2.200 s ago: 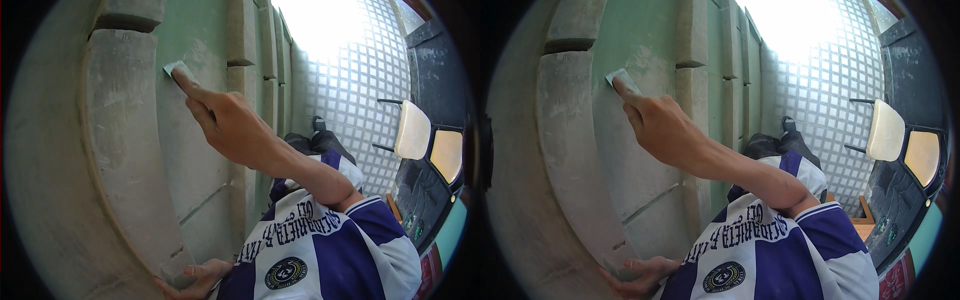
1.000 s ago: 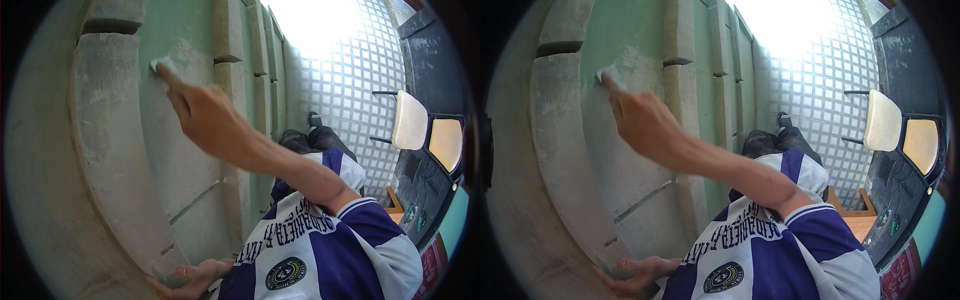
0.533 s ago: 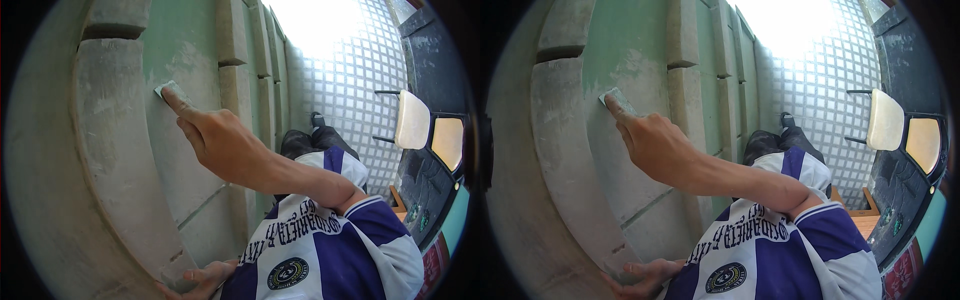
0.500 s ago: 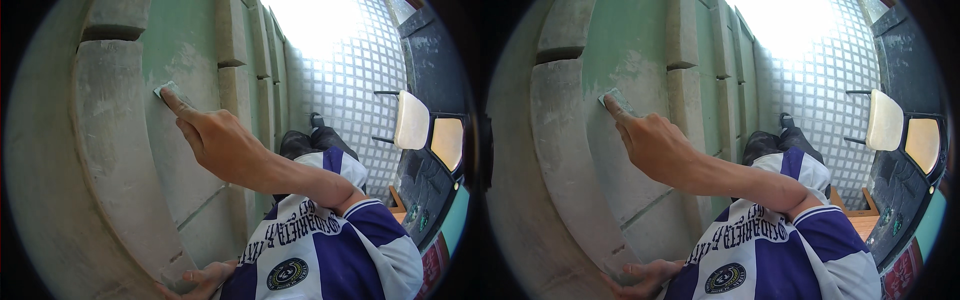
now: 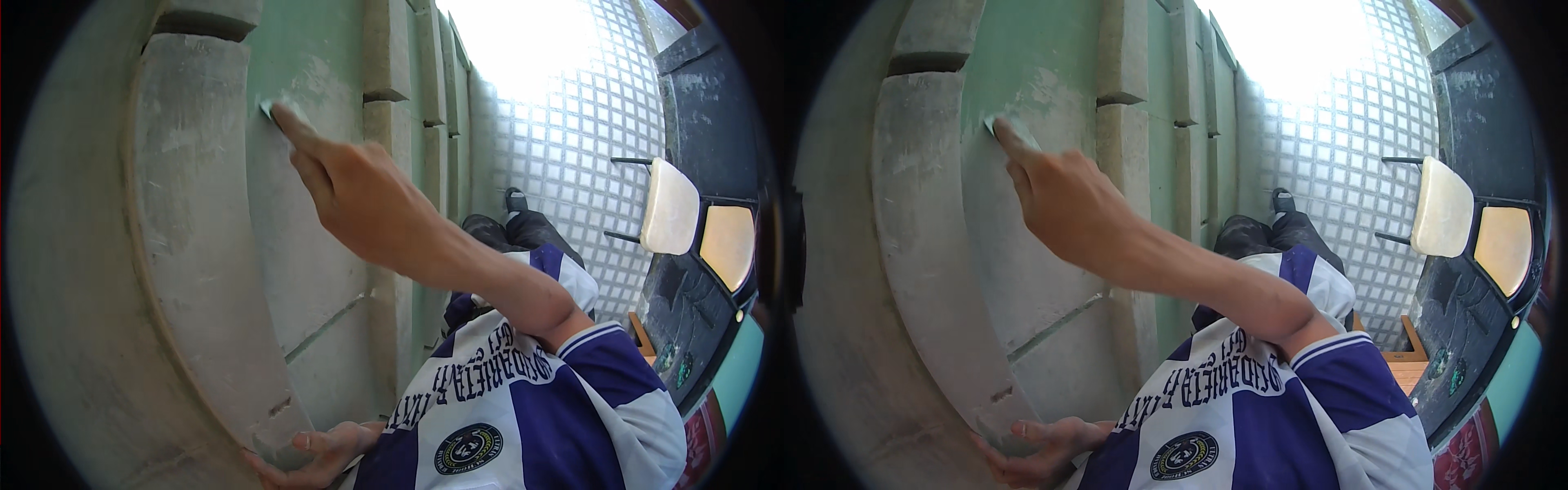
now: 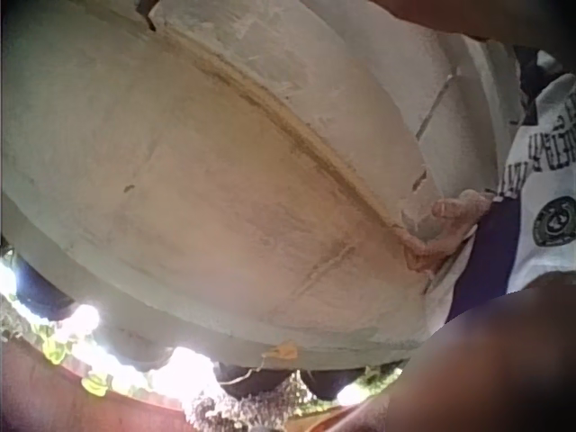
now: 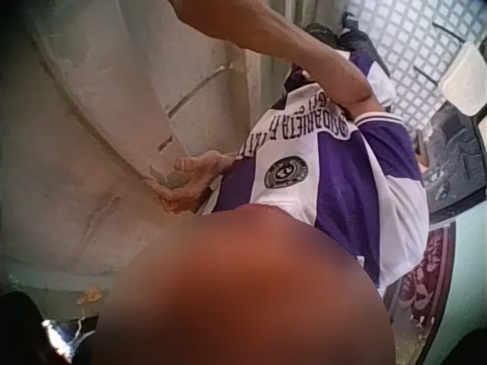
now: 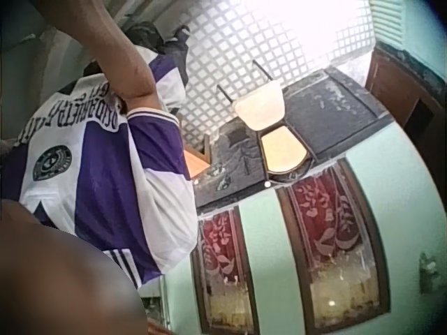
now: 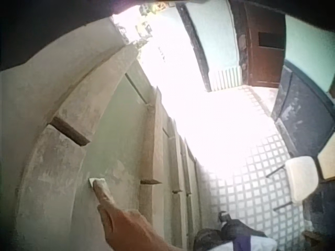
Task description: Repairing gaps in a concrete ceiling structure using a putty knife and filler.
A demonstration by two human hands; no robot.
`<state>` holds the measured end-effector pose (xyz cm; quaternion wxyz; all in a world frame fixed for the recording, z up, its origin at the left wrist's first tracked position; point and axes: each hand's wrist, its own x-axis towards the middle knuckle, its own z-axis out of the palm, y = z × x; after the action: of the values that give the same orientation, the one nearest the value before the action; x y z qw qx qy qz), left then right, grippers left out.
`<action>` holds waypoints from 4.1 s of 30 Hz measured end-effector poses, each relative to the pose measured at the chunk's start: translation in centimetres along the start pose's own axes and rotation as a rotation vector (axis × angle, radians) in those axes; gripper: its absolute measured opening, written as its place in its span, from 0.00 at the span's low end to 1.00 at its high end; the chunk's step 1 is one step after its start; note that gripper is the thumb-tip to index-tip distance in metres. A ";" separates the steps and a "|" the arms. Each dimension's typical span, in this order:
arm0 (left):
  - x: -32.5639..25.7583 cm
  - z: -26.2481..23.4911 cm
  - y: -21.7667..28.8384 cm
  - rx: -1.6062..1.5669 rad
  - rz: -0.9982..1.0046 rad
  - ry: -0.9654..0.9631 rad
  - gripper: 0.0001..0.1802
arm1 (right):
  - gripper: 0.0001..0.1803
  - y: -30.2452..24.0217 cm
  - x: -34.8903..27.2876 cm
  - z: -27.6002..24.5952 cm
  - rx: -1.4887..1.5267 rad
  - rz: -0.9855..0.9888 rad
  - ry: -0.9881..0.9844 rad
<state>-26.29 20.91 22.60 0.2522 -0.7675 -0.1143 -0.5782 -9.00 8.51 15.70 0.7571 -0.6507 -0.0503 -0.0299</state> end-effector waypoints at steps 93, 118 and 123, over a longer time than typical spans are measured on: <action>-0.2 0.9 0.1 -0.031 -0.072 0.057 0.40 | 0.26 4.9 0.4 -0.1 -0.146 -0.062 0.014; -0.1 1.1 0.1 0.041 0.005 0.086 0.39 | 0.25 4.8 1.1 -0.3 -0.110 -0.122 0.026; -0.4 1.3 0.2 0.064 0.009 0.099 0.39 | 0.25 4.4 0.9 -1.0 -0.132 -0.057 0.012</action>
<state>-25.19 21.48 21.92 0.2845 -0.7301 -0.1169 -0.6102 -7.58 8.25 11.33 0.7116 -0.6973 -0.0620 -0.0585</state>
